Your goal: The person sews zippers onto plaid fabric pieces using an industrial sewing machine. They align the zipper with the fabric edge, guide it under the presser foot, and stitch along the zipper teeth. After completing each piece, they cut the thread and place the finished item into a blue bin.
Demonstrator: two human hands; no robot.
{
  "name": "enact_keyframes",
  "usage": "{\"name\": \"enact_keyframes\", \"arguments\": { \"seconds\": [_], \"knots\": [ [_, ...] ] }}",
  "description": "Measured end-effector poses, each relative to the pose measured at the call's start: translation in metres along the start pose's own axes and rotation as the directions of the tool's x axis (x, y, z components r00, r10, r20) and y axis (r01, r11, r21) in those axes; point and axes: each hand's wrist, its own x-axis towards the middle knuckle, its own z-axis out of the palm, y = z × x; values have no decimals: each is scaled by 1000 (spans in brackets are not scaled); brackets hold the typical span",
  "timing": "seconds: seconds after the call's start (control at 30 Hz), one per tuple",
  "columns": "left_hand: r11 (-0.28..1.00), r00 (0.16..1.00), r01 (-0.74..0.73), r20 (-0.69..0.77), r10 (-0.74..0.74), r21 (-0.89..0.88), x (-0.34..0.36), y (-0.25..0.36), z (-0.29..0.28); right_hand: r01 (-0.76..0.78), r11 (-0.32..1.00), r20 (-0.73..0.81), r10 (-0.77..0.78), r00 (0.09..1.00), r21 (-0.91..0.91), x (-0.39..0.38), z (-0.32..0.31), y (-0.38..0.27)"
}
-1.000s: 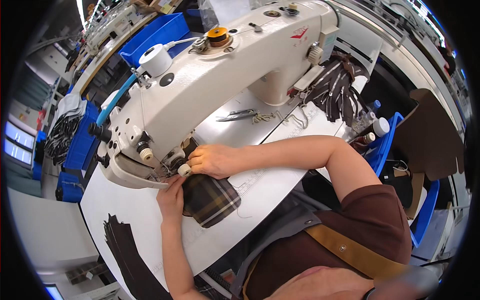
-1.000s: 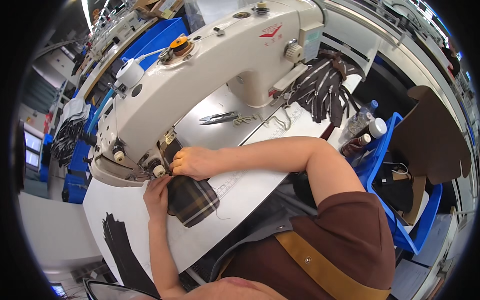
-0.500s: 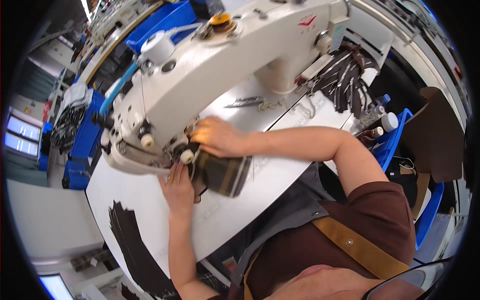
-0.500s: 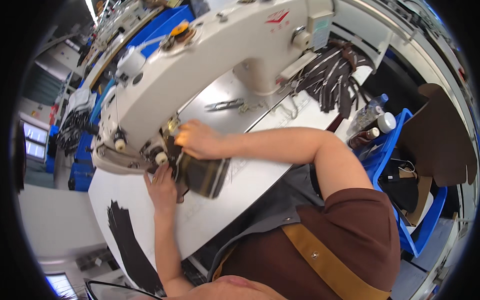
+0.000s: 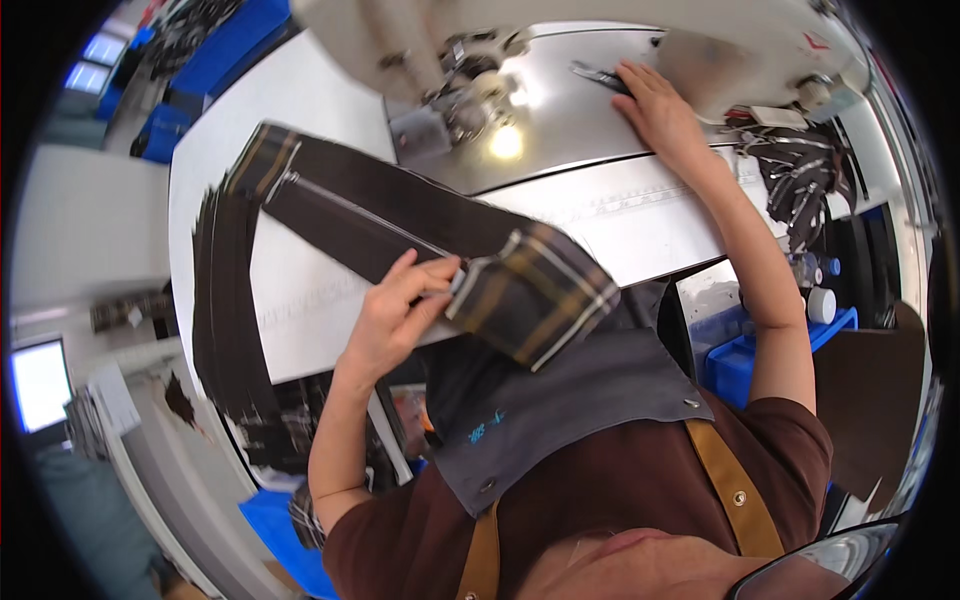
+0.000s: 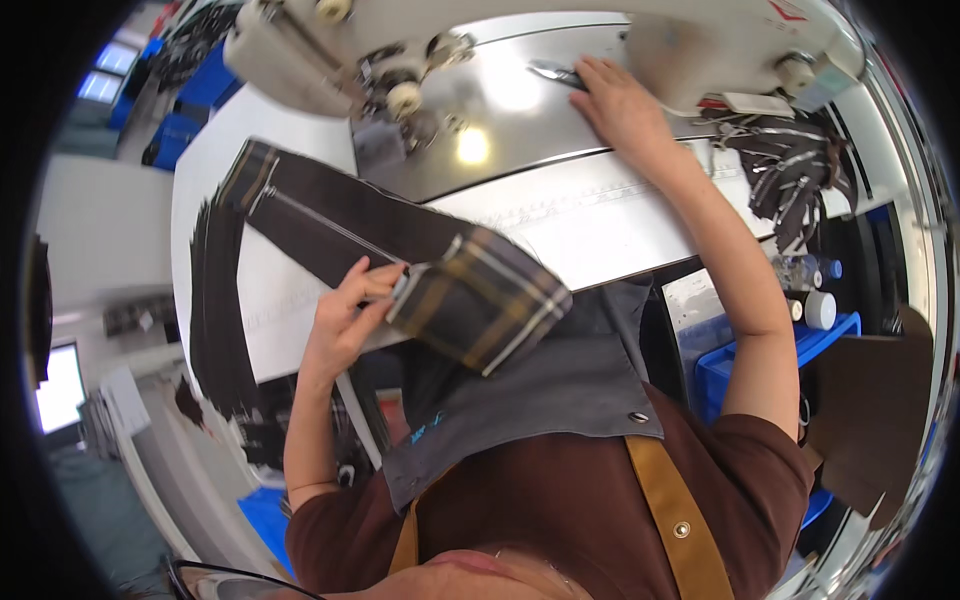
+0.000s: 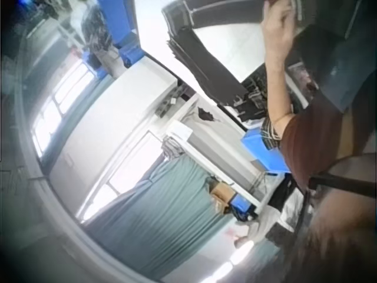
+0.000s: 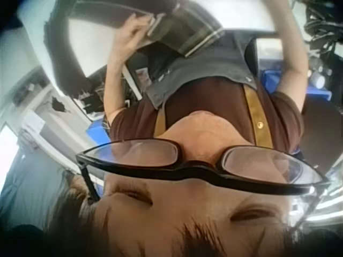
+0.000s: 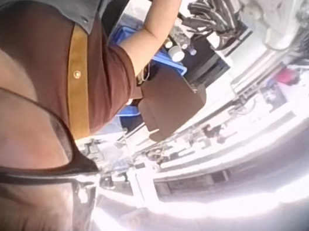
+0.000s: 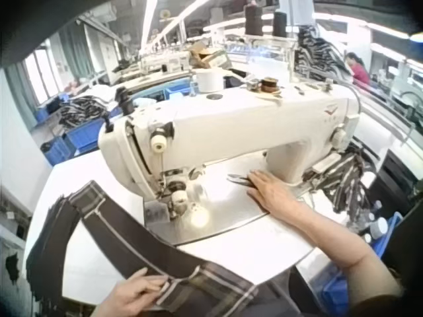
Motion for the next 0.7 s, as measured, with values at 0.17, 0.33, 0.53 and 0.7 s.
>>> {"name": "enact_keyframes", "arguments": {
  "seconds": [0.17,0.33,0.53,0.7],
  "knots": [
    [983,998,31,-40,-38,-179,-54,-5,17,-34,994,78,26,997,102,-3,-11,2],
    [976,975,-1,-216,-47,-219,-55,-4,30,-385,701,476,75,876,600,-2,-63,-94],
    [975,975,-11,-217,-38,-221,-54,-7,30,250,813,295,-450,843,526,11,-76,-157],
    [963,977,-30,-211,-28,-269,-53,-5,28,360,807,263,-516,815,468,10,-58,-157]
  ]
}}
